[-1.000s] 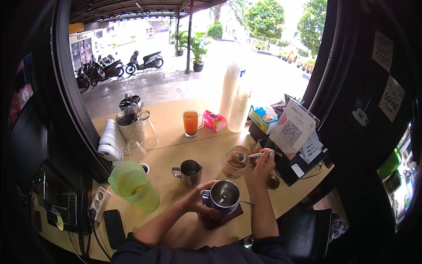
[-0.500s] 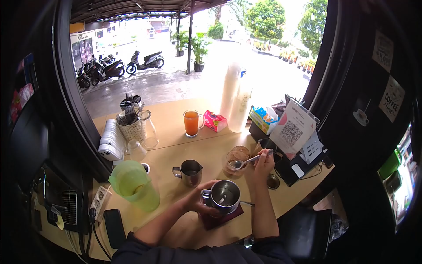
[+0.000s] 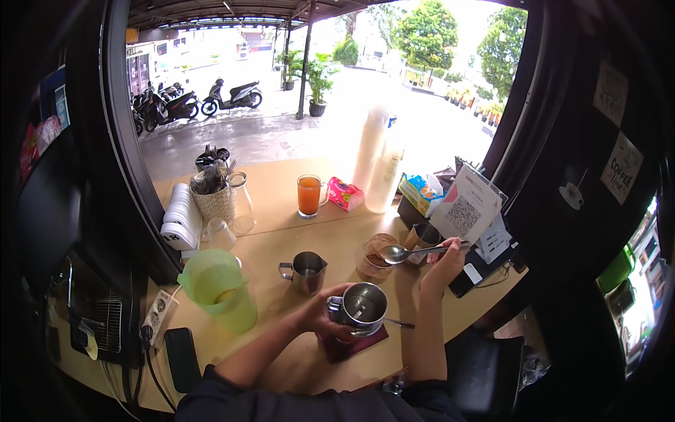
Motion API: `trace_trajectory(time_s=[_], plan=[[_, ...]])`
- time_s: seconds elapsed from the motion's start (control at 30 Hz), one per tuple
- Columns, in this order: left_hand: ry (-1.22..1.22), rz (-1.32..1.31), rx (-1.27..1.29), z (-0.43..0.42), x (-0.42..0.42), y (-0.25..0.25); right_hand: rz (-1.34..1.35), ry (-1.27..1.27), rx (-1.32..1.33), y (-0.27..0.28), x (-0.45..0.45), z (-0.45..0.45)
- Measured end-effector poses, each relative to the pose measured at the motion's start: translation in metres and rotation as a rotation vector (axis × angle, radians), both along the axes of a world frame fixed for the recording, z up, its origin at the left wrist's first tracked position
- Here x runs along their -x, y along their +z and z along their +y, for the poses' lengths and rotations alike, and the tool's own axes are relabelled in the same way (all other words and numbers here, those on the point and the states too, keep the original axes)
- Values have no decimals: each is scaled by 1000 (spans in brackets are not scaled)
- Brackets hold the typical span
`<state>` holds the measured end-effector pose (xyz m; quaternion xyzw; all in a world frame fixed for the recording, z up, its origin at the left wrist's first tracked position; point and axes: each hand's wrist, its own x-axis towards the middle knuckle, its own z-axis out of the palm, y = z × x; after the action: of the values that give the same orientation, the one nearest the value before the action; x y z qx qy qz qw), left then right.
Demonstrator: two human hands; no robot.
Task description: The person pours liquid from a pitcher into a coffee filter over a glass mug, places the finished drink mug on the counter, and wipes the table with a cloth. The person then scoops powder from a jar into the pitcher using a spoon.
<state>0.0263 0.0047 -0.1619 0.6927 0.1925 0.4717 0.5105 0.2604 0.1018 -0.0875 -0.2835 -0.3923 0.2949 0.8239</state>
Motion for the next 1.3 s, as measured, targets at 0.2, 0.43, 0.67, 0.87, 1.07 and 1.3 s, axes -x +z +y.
trace_trajectory(time_s=[0.2, 0.43, 0.67, 0.87, 1.07, 1.3], plan=[[-1, 42, 23, -1, 0, 6, -127, 40, 29, 42, 6, -69], [-27, 2, -6, -4, -1, 10, -294, 112, -23, 32, 17, -104], [6, 12, -52, -4, -2, 8, -724, 9, -309, 17, 12, -108], [23, 29, -68, -3, -2, 10, -893, 38, -647, 22, 9, -114], [27, 47, -91, -1, 0, 6, -862, 13, -666, 20, 8, -116], [27, 19, -45, -5, -1, 11, -839, 17, -610, 19, 10, -111]])
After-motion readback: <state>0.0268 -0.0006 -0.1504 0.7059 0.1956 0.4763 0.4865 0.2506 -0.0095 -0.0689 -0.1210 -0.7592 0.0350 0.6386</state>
